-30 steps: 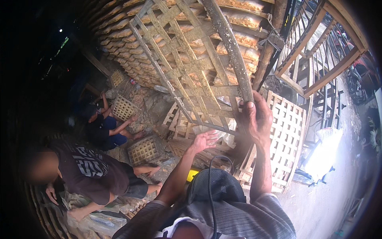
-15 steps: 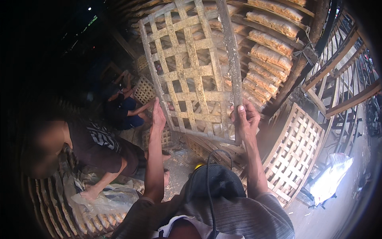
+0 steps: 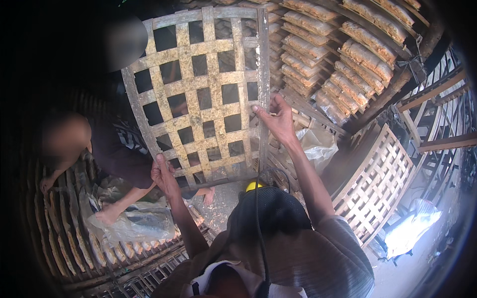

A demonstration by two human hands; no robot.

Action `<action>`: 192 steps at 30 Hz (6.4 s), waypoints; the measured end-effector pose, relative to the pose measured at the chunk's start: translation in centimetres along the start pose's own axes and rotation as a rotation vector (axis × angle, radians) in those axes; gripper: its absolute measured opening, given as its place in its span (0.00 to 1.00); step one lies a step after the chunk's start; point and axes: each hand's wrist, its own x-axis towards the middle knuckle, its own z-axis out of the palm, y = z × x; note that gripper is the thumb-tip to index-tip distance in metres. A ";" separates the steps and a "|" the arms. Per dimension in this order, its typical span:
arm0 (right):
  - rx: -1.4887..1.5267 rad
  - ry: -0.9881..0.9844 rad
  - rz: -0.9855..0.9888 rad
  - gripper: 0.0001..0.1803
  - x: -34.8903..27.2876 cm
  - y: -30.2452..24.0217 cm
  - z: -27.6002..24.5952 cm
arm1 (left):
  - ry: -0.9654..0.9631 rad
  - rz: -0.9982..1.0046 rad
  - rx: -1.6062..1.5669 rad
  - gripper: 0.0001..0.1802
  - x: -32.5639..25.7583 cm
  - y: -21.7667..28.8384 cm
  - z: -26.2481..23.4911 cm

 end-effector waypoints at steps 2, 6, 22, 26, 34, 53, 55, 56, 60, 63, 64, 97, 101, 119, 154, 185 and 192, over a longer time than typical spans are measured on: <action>-0.030 -0.048 0.020 0.20 0.4 0.5 1.1 | 0.011 0.055 0.047 0.15 -1.2 0.3 -1.4; -0.016 -0.218 0.143 0.20 1.9 1.3 1.3 | 0.106 0.084 0.138 0.14 -3.1 1.7 -1.2; 0.089 -0.422 0.165 0.16 5.8 9.8 5.0 | 0.353 0.131 0.372 0.18 -5.7 4.7 0.1; 0.238 -0.441 0.393 0.19 5.5 8.6 5.8 | 0.371 0.105 0.517 0.21 -6.7 5.4 -0.7; 0.028 -0.454 0.200 0.26 4.9 10.4 6.0 | 0.421 0.113 0.490 0.23 -7.2 5.7 0.5; 0.347 -0.492 0.362 0.21 4.6 7.2 5.1 | 0.352 0.161 0.390 0.17 -7.6 4.5 0.0; 0.336 -0.489 0.340 0.21 4.7 8.6 5.0 | 0.363 0.163 0.399 0.18 -7.5 4.5 0.5; 0.332 -0.489 0.330 0.22 4.7 8.6 5.2 | 0.370 0.164 0.406 0.18 -7.4 4.6 0.5; 0.343 -0.505 0.279 0.21 4.3 7.6 4.8 | 0.371 0.151 0.446 0.18 -7.3 4.3 0.0; 0.364 -0.496 0.393 0.18 4.9 6.2 4.0 | 0.348 0.135 0.411 0.19 -7.1 4.2 -0.4; 0.358 -0.463 0.462 0.17 5.0 5.8 3.9 | 0.337 0.145 0.400 0.19 -7.0 4.0 -0.5; 0.364 -0.294 0.357 0.15 8.8 2.9 2.1 | 0.296 0.096 0.309 0.24 -6.6 4.4 1.0; 0.136 -0.223 -0.071 0.23 9.4 3.3 3.7 | 0.270 0.074 0.326 0.24 -6.3 4.6 1.0; 0.072 0.137 -0.075 0.14 10.6 -0.4 4.2 | 0.206 0.098 0.292 0.17 -5.9 4.8 -1.4; -0.224 0.117 -0.403 0.14 8.6 -1.1 4.9 | 0.217 0.103 0.257 0.16 -6.5 4.5 -0.8; 0.320 0.086 0.134 0.11 8.7 -1.4 4.2 | 0.185 0.079 0.192 0.15 -6.1 3.9 -0.5; 0.348 -0.073 0.113 0.20 8.4 -0.9 2.9 | 0.208 0.108 0.284 0.19 -6.3 3.6 -0.3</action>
